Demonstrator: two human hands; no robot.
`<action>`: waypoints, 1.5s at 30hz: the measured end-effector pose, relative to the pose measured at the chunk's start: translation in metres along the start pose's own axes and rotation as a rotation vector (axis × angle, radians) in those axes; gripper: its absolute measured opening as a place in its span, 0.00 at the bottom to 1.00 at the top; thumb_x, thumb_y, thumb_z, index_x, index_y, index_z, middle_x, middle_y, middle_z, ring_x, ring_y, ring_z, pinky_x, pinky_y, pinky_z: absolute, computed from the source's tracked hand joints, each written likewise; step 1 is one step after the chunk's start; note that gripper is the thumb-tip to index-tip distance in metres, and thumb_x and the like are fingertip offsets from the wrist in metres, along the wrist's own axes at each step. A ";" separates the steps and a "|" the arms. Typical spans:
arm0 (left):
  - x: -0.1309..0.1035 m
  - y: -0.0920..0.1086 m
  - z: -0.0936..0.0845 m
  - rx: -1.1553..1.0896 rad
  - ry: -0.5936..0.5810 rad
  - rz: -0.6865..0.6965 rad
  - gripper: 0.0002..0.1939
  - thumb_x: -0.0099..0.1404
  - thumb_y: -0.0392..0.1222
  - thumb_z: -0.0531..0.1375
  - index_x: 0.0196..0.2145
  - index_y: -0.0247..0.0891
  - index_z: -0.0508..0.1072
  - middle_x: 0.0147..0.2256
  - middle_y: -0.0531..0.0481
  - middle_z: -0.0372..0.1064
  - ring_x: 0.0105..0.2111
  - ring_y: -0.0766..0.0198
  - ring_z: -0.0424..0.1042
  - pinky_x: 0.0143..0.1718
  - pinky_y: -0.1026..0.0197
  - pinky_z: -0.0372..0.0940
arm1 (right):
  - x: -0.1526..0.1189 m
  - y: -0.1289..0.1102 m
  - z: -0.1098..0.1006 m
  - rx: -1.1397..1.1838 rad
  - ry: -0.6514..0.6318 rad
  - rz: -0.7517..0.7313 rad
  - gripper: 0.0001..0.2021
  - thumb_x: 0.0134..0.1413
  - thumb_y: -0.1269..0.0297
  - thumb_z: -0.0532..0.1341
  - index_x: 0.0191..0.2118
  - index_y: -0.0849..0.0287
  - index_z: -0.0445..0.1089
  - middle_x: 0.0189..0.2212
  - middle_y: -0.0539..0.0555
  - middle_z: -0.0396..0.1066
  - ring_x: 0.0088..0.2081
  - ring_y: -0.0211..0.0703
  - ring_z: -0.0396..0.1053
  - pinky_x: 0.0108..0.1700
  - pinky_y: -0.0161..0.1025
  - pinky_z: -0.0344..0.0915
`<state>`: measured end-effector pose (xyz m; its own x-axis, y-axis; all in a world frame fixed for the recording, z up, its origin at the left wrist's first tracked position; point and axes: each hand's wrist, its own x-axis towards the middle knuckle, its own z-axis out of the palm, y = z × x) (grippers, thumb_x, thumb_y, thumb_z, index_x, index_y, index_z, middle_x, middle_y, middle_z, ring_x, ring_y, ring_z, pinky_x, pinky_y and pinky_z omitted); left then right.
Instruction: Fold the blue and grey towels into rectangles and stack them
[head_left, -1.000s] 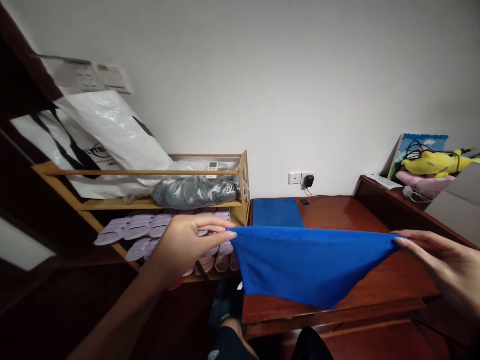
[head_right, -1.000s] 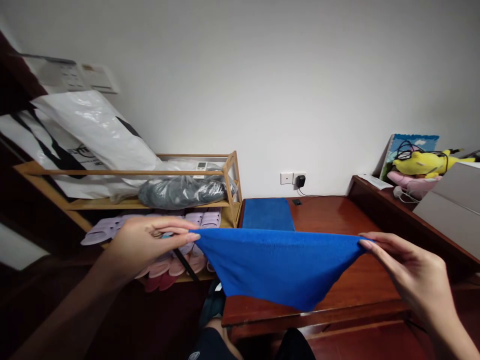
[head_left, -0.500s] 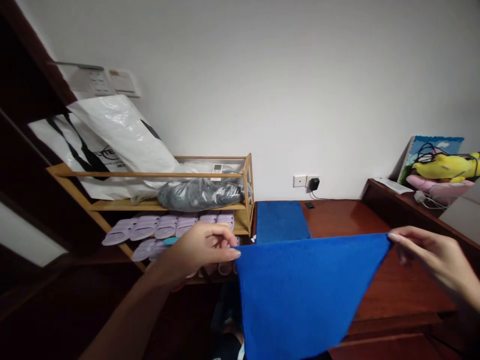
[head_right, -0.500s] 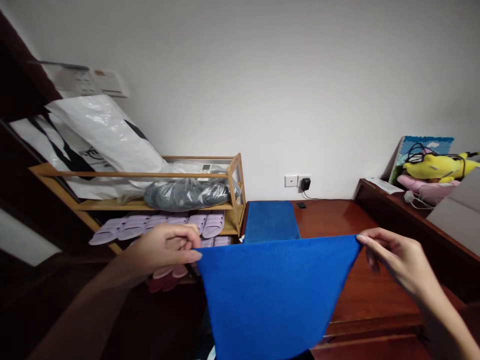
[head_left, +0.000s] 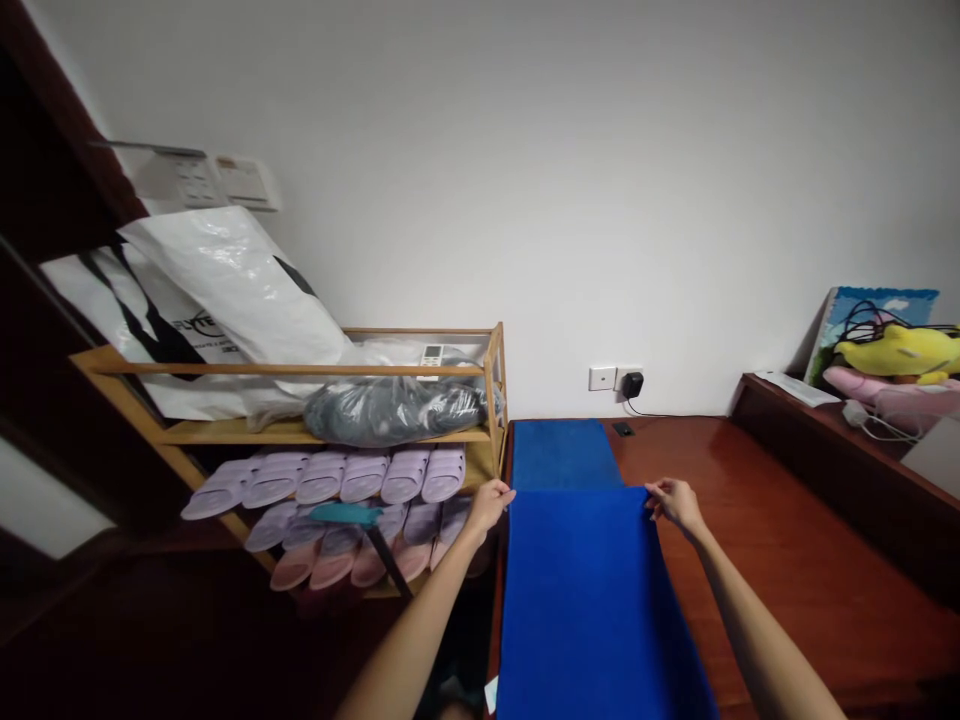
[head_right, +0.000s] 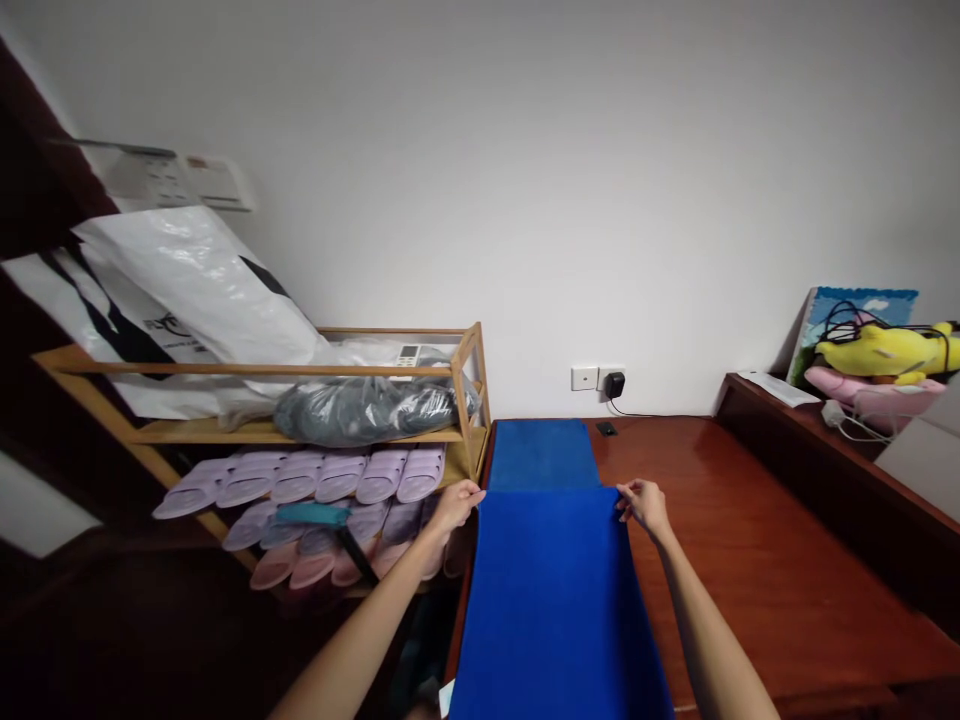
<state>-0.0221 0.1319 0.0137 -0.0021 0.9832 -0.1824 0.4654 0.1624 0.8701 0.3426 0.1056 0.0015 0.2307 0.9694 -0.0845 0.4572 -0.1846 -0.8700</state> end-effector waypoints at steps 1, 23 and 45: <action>0.007 -0.004 0.005 0.028 0.021 -0.002 0.12 0.66 0.46 0.56 0.42 0.35 0.68 0.37 0.51 0.68 0.31 0.67 0.69 0.30 0.61 0.68 | 0.006 0.005 0.004 -0.030 0.003 0.019 0.15 0.57 0.53 0.57 0.32 0.62 0.67 0.21 0.45 0.69 0.19 0.31 0.65 0.26 0.33 0.66; 0.021 -0.049 0.120 0.787 0.093 0.583 0.27 0.68 0.47 0.45 0.63 0.39 0.51 0.63 0.47 0.48 0.63 0.58 0.45 0.62 0.47 0.45 | 0.000 0.018 0.162 -0.626 -0.035 -0.492 0.25 0.61 0.50 0.46 0.62 0.50 0.53 0.63 0.50 0.50 0.64 0.41 0.44 0.63 0.45 0.44; -0.153 -0.086 0.095 0.888 0.146 0.725 0.34 0.68 0.49 0.48 0.65 0.43 0.33 0.63 0.49 0.46 0.61 0.56 0.52 0.57 0.49 0.58 | -0.141 0.061 0.108 -0.729 -0.052 -0.571 0.31 0.61 0.49 0.47 0.65 0.47 0.34 0.65 0.51 0.43 0.64 0.49 0.41 0.62 0.53 0.52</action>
<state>0.0220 -0.0408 -0.0764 0.4453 0.8311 0.3331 0.8572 -0.5032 0.1097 0.2449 -0.0248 -0.0922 -0.2269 0.9474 0.2258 0.9207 0.2842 -0.2674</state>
